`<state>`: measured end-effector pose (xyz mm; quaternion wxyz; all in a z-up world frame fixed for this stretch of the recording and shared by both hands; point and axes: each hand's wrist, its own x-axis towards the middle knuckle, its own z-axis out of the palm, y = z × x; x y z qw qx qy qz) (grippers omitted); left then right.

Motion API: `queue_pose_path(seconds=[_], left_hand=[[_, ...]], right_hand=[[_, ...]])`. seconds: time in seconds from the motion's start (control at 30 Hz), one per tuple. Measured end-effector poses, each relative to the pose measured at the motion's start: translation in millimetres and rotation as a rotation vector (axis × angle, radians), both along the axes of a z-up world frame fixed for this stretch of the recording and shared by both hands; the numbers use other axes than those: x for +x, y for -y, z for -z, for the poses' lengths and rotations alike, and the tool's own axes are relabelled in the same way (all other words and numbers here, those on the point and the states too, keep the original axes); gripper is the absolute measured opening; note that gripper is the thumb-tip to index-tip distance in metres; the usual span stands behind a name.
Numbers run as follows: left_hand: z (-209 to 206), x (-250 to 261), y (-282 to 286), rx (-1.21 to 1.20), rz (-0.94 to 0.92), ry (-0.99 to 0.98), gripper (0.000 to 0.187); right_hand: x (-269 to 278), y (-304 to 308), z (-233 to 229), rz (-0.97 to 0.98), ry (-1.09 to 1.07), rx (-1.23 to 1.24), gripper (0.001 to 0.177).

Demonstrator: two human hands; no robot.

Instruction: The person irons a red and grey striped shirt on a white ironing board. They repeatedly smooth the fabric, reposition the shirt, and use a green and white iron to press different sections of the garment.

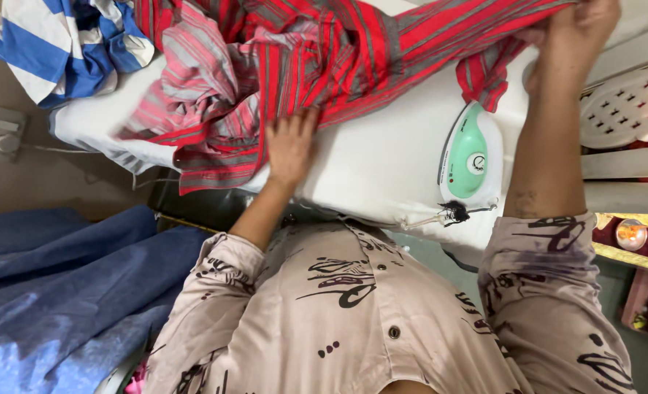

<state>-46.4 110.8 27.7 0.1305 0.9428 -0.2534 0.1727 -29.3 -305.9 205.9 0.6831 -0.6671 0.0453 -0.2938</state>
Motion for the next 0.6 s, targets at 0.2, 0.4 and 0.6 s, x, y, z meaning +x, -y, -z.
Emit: queue_pose_path(seconds=[0.2, 0.4, 0.6], left_hand=[[12, 64, -54, -0.058, -0.363, -0.182, 0.019], [-85, 113, -144, -1.382, -0.103, -0.135, 0.016], [-142, 129, -261, -0.762, -0.342, 0.763, 0.023]], right_hand=[[24, 9, 31, -0.093, 0.118, -0.051, 0.019], [20, 4, 11, 0.232, 0.085, -0.782, 0.031], [-11, -52, -9, 0.057, 0.054, -0.873, 0.009]])
